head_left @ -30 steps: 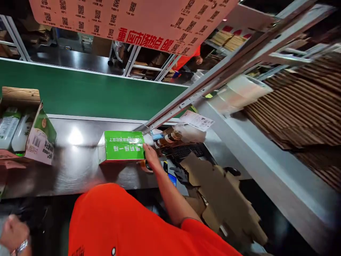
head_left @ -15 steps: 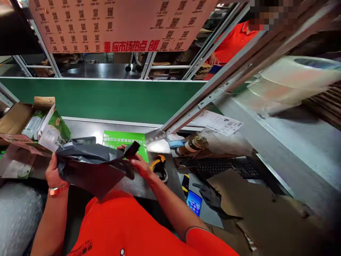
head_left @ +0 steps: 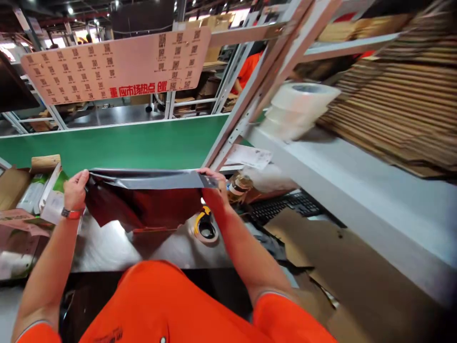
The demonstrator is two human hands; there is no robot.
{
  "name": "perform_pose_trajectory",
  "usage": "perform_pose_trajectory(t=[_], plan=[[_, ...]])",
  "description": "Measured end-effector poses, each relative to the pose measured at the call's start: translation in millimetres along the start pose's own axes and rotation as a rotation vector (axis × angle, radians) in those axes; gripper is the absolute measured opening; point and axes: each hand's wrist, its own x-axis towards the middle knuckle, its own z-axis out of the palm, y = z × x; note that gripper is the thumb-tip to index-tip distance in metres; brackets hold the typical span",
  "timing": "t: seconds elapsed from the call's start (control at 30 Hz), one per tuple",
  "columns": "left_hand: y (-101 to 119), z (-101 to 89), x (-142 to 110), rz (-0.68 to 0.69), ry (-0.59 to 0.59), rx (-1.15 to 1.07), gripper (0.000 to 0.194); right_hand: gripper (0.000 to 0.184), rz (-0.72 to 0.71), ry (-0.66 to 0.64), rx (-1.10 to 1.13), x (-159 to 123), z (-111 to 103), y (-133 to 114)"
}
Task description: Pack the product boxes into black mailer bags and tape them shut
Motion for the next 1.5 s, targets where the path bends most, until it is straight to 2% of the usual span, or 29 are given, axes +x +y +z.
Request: perform_pose_trajectory(t=[0.13, 0.2, 0.23, 0.3, 0.33, 0.4, 0.43, 0.47, 0.53, 0.57, 0.63, 0.67, 0.73, 0.8, 0.83, 0.9, 1.0, 1.07, 1.17, 1.27, 1.4, 1.5], plan=[[35.5, 4.4, 60.0, 0.297, -0.028, 0.291, 0.041, 0.034, -0.19, 0.117, -0.1, 31.7, 4.9, -41.9], [52.9, 8.8, 68.3, 0.4, -0.02, 0.394, 0.043, 0.029, -0.334, 0.195, -0.193, 27.6, 8.4, -58.0], [60.0, 11.4, 63.3, 0.468, 0.007, 0.432, 0.043, 0.027, -0.416, 0.232, -0.241, 19.8, 9.8, -63.8], [68.7, 17.9, 35.2, 0.632, 0.07, 0.471, 0.042, 0.026, -0.581, 0.24, -0.326, -4.6, 13.1, -69.1], [69.9, 21.7, 13.9, 0.715, 0.089, 0.469, 0.04, 0.027, -0.657, 0.195, -0.362, -19.2, 15.7, -68.6], [66.3, 29.8, -34.7, 0.803, -0.002, 0.418, 0.024, 0.029, -0.757, 0.015, -0.431, -48.5, 24.3, -61.9], [62.0, 33.8, -58.2, 0.798, -0.16, 0.399, 0.024, 0.03, -0.782, -0.096, -0.466, -61.5, 30.5, -56.3], [56.1, 37.7, -78.9, 0.714, -0.338, 0.406, 0.027, 0.031, -0.8, -0.2, -0.5, -73.0, 37.6, -49.8], [39.8, 44.4, -108.0, 0.464, -0.632, 0.438, 0.041, 0.031, -0.831, -0.335, -0.554, -91.3, 52.8, -34.9], [29.3, 47.3, -115.9, 0.324, -0.718, 0.449, 0.05, 0.029, -0.849, -0.373, -0.572, -98.4, 59.7, -27.0], [5.0, 52.1, -121.4, 0.15, -0.764, 0.426, 0.066, 0.027, -0.865, -0.409, -0.584, -110.0, 69.5, -11.6], [-7.7, 54.0, -120.9, 0.135, -0.753, 0.408, 0.067, 0.028, -0.852, -0.423, -0.577, -115.1, 71.7, -4.3], [-30.2, 57.0, -118.7, 0.223, -0.71, 0.415, 0.049, 0.03, -0.756, -0.475, -0.533, -125.1, 70.6, 9.5], [-44.7, 59.2, -118.8, 0.353, -0.678, 0.529, 0.029, 0.037, -0.57, -0.525, -0.447, -134.9, 64.2, 23.4], [-48.0, 60.3, -119.9, 0.398, -0.687, 0.62, 0.028, 0.045, -0.45, -0.548, -0.389, -139.3, 60.4, 30.8], [-48.0, 63.1, -122.4, 0.441, -0.772, 0.808, 0.035, 0.053, -0.184, -0.55, -0.24, -146.3, 54.4, 46.8], [-38.6, 67.8, -124.0, 0.47, -0.963, 0.974, 0.036, 0.054, 0.193, -0.49, -0.034, -153.1, 54.5, 70.1], [-31.4, 69.8, -125.7, 0.51, -1.023, 1.021, 0.035, 0.057, 0.331, -0.477, 0.01, -156.9, 60.2, 81.2], [-24.4, 70.8, -132.2, 0.625, -1.067, 1.098, 0.038, 0.062, 0.331, -0.516, 0.016, -162.0, 73.5, 88.8], [-21.4, 69.4, -139.4, 0.722, -1.122, 1.142, 0.039, 0.055, 0.291, -0.562, 0.014, -165.5, 88.6, 89.7], [-19.4, 64.2, -145.6, 0.763, -1.171, 1.137, 0.036, 0.043, 0.267, -0.567, -0.092, -170.5, 103.3, 89.4], [-17.2, 54.6, -147.6, 0.757, -1.167, 1.113, 0.031, 0.043, 0.198, -0.509, -0.212, -173.8, 108.0, 89.2]])
